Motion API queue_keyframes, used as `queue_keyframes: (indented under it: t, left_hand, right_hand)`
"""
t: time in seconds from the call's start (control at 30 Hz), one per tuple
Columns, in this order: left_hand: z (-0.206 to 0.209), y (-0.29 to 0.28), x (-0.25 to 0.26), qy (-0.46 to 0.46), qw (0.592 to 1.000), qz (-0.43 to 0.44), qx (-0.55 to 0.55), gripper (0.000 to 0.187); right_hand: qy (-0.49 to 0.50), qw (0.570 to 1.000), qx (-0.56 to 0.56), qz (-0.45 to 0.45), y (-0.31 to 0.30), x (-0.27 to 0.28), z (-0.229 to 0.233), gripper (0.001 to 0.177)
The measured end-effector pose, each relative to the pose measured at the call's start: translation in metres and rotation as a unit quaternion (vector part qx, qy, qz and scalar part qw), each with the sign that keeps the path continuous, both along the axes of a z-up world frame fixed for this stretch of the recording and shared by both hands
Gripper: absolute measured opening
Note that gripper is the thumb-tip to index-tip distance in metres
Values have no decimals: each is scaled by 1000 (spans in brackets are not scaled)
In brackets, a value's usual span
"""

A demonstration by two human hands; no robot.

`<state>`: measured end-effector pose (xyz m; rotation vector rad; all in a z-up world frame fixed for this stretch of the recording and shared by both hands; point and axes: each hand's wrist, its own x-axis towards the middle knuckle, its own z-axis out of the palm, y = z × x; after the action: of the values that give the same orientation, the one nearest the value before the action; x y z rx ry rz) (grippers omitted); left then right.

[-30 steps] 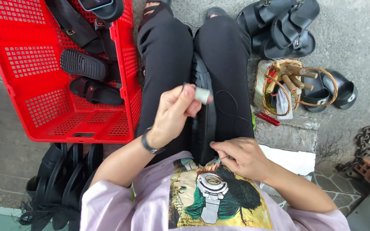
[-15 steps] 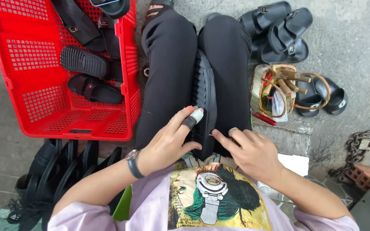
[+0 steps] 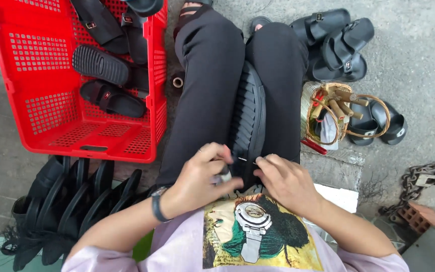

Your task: Hand-sewing the sole of a black sandal using a needle and thread while sitting on the floor.

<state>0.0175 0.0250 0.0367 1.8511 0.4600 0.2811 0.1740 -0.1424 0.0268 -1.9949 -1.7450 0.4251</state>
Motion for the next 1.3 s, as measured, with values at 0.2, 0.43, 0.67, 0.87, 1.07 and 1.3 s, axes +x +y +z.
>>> queue_keyframes:
  t: [0.2,0.43,0.67,0.87,1.07,1.3]
  left_hand:
    - [-11,-6,-8,-10,875,5,-483,16]
    - [-17,-12,6,81,933,36,-348,30]
    - [0,-15,23,-3,996,1,93,28]
    - [3,-14,31,-103,965,-111,215,10]
    - [-11,-13,10,-195,946,-136,221,27]
    - [-9,-12,11,-185,963,-73,181,27]
  right_hand:
    - [58,995,55,-55,-2,-10,-10,35]
    - [22,996,57,-61,-6,-5,-2,33]
    - [-220,963,-134,80,-11,34,49,42]
    - [-35,984,-167,46,-33,29,40,36]
    - [129,986,-104,-16,-24,17,26,20]
    - [-86,952,-86,-280,-99,101,25,4]
